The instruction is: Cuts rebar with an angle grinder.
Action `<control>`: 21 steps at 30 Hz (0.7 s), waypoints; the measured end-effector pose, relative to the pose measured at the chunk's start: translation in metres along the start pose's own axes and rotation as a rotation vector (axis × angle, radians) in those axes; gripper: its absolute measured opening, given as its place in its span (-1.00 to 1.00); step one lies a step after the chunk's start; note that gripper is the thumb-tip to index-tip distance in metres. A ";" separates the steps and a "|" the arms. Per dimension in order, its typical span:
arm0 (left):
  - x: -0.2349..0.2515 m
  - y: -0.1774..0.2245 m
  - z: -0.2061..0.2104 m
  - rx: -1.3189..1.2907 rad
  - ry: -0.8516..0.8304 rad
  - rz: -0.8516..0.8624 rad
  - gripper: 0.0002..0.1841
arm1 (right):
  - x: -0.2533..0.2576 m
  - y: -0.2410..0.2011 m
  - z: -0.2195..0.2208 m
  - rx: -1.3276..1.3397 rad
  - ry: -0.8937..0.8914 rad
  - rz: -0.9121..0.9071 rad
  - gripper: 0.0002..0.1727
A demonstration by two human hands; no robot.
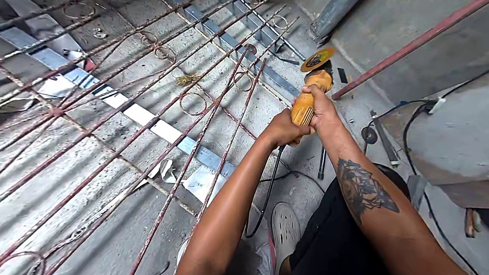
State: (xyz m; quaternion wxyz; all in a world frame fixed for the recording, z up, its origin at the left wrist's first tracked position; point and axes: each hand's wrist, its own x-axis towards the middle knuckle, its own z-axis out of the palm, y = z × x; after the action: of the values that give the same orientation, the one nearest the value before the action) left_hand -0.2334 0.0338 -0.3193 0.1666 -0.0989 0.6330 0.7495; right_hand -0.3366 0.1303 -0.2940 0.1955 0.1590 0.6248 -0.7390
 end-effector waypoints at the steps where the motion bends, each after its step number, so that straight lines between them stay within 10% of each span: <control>1: 0.002 -0.004 -0.001 0.039 0.017 0.004 -0.29 | 0.005 0.004 0.002 -0.012 -0.003 0.022 -0.49; 21: -0.018 -0.048 -0.048 -0.312 0.064 0.012 -0.32 | 0.040 0.056 0.052 -0.081 -0.179 0.213 -0.49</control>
State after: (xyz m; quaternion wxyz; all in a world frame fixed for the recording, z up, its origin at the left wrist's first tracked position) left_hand -0.2022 -0.0089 -0.3652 0.1246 -0.1436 0.5146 0.8361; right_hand -0.3436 0.0669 -0.3528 0.3342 0.1500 0.6138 -0.6993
